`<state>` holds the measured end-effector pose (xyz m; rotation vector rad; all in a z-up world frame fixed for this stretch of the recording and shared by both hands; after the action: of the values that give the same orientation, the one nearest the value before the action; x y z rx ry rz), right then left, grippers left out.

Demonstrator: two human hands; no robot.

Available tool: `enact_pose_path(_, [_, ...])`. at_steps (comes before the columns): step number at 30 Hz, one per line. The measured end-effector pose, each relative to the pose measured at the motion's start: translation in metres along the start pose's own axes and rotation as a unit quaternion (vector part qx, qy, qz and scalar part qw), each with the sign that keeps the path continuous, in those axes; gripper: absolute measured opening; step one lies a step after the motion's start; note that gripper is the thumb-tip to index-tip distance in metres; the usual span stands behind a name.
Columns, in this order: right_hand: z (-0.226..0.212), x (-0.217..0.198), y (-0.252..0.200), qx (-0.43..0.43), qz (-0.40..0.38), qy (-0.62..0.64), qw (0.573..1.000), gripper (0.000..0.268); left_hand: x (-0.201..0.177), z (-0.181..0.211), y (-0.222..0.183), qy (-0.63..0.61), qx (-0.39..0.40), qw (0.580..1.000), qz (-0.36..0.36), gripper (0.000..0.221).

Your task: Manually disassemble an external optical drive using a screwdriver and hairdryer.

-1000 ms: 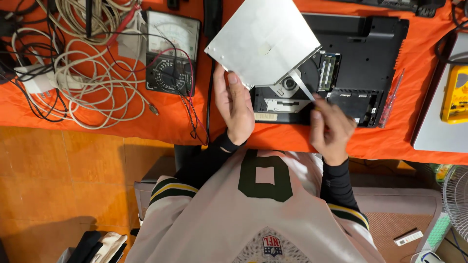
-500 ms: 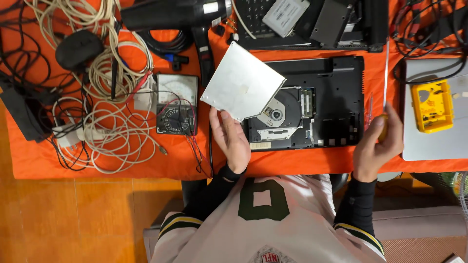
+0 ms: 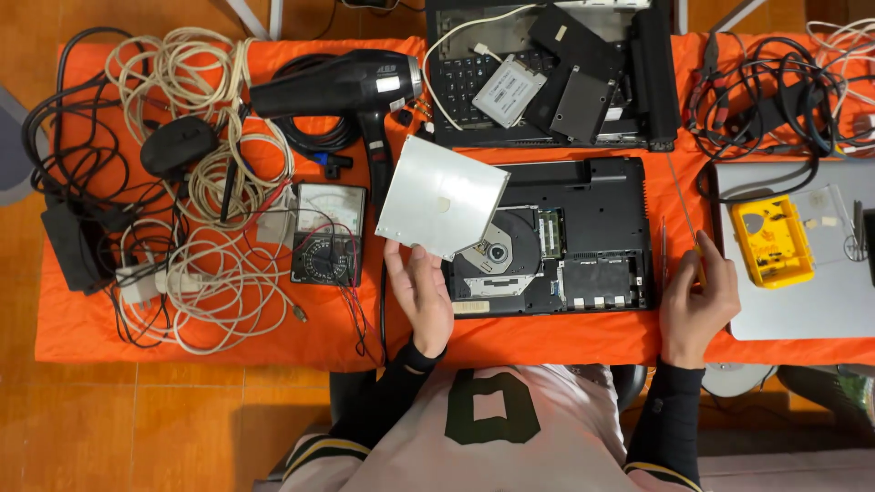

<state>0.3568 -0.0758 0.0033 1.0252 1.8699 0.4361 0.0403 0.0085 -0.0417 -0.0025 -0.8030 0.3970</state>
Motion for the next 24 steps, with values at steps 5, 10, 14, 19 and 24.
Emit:
enact_pose_path(5, [0.007, 0.004, -0.005, 0.04, -0.021, 0.009, 0.999, 0.027, 0.015, 0.016, -0.006, 0.079, 0.034, 0.995, -0.056, 0.048])
enact_pose_path(10, [0.01, 0.003, -0.007, 0.0, -0.026, -0.026, 0.999, 0.026, 0.006, 0.008, -0.005, 0.125, 0.072, 0.988, -0.059, 0.048])
enact_pose_path(14, [0.008, 0.002, -0.008, -0.018, -0.014, -0.033, 0.999, 0.022, 0.025, 0.045, 0.008, 0.015, 0.043, 0.999, -0.005, 0.049])
enact_pose_path(19, [0.009, -0.003, -0.005, -0.051, 0.039, -0.119, 0.991, 0.021, 0.018, 0.103, 0.039, 0.028, 0.155, 0.982, 0.107, 0.062])
enact_pose_path(24, [-0.099, 0.024, 0.031, -0.065, -0.024, 0.023, 0.997, 0.029, -0.012, 0.116, 0.057, 0.073, 0.187, 0.972, 0.124, 0.053])
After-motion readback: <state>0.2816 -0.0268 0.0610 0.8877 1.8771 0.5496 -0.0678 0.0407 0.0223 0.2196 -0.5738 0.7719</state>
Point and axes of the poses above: each hand's wrist, its own y-axis towards the middle knuckle, its own x-axis out of the palm, z = x × y, the point moved 1 cm from there along y, towards the middle knuckle, and after that the axes turned 11 degrees about z, right-handed, at the moved point
